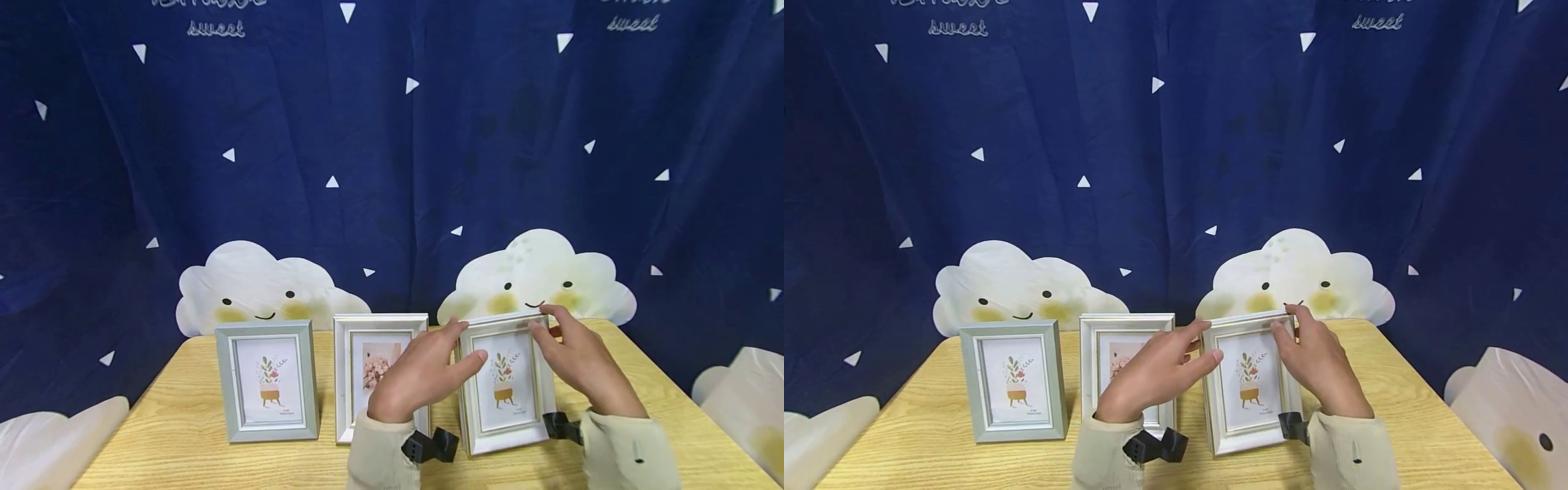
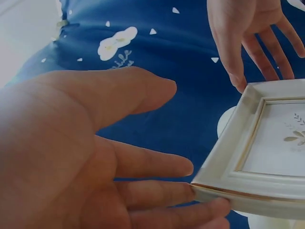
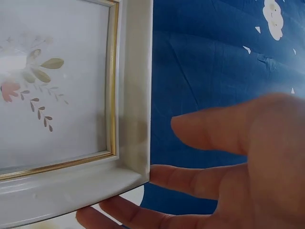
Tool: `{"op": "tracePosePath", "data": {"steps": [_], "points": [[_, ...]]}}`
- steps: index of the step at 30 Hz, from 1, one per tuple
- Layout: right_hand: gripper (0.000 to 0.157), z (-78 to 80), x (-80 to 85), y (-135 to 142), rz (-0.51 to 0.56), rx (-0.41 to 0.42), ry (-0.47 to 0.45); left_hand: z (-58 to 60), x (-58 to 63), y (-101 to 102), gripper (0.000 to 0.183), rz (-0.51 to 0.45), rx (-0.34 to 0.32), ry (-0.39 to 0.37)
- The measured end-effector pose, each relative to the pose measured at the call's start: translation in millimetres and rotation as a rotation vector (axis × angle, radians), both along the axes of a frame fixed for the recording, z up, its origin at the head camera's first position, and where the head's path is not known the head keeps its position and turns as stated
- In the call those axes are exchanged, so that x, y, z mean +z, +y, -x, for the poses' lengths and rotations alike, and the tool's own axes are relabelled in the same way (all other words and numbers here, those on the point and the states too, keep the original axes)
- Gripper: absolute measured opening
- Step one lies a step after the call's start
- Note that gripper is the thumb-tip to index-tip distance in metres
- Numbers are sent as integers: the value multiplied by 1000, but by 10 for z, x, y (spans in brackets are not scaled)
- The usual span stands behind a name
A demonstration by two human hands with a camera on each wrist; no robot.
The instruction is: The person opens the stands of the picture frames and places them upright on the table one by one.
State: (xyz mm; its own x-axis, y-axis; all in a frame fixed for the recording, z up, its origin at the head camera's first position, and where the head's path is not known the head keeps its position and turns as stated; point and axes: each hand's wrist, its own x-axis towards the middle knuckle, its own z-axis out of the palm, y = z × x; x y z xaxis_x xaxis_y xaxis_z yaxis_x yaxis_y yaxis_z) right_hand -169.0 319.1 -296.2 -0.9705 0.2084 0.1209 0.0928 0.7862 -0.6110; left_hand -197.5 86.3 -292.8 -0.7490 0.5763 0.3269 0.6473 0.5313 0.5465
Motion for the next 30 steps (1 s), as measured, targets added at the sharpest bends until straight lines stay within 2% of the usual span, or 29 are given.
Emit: {"op": "tracePosePath", "data": {"steps": [11,24,30], "points": [[69,-52,31,22,-70,-8,-21,83,-102,51,66,17,-23,-93],[69,-48,104,67,-78,-16,-44,138,-104,103,65,47,-28,-63],[74,-83,98,69,-97,-25,-33,60,-66,70,61,51,40,-104]]}}
